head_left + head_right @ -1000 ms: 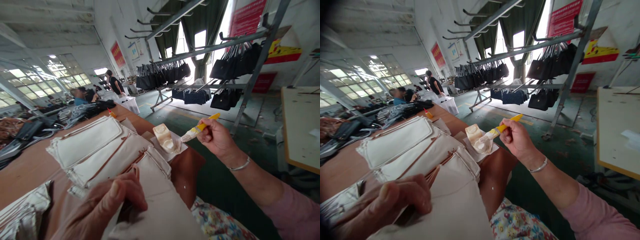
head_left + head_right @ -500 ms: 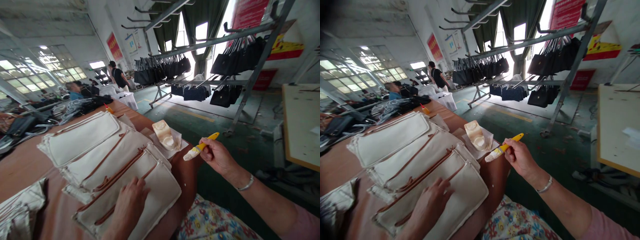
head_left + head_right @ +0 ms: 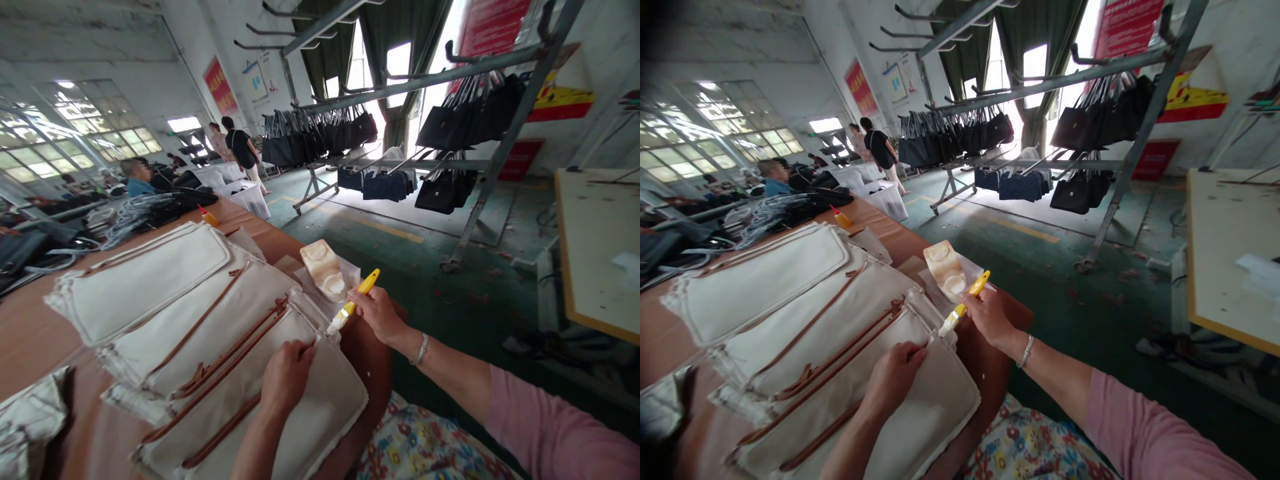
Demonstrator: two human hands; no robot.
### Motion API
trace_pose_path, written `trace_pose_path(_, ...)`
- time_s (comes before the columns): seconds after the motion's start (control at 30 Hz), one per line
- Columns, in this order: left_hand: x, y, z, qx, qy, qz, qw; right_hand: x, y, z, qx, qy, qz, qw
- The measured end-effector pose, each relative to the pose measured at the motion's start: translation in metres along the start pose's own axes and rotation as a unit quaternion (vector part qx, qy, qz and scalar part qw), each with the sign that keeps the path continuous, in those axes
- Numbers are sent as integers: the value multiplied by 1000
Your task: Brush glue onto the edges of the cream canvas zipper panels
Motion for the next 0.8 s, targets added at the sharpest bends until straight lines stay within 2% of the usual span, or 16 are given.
trace_pose_path(0.2, 1, 20, 6, -40, 96, -21, 994, -26, 4, -12, 32, 45, -81, 995)
trace_pose_path(0.27, 2, 26, 7, -44, 140, -15, 989, -21, 0, -22, 57, 84, -72, 992)
trace_pose_path(0.37, 2, 33, 8, -54, 174, -11, 983, -5, -4, -35, 84, 108, -20, 990)
trace_pose_path(0.4, 2, 35, 9, -59, 182, -10, 982, -3, -4, -37, 84, 100, -22, 991)
trace_pose_path(0.53, 4, 46, 13, -85, 200, 12, 976, -11, 2, -40, 71, 89, -108, 988)
trace_pose_path(0.7, 7, 71, 21, -154, 176, 64, 970, 10, -9, -49, 95, 94, -23, 991)
trace_pose_path(0.77, 10, 81, 26, -185, 161, 95, 965, 5, -10, -52, 94, 77, -52, 991)
trace_pose_path(0.8, 11, 85, 28, -199, 154, 109, 962, -1, -9, -53, 84, 69, -86, 990)
Point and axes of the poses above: each hand's wrist, its own y-axis away from the middle knuckle, its own x-axis out of the back of the hand, z = x × y, the point moved 8 cm from there along -y, towards the middle knuckle, and after that the axes turned 13 degrees about x, right-handed, at the moved point
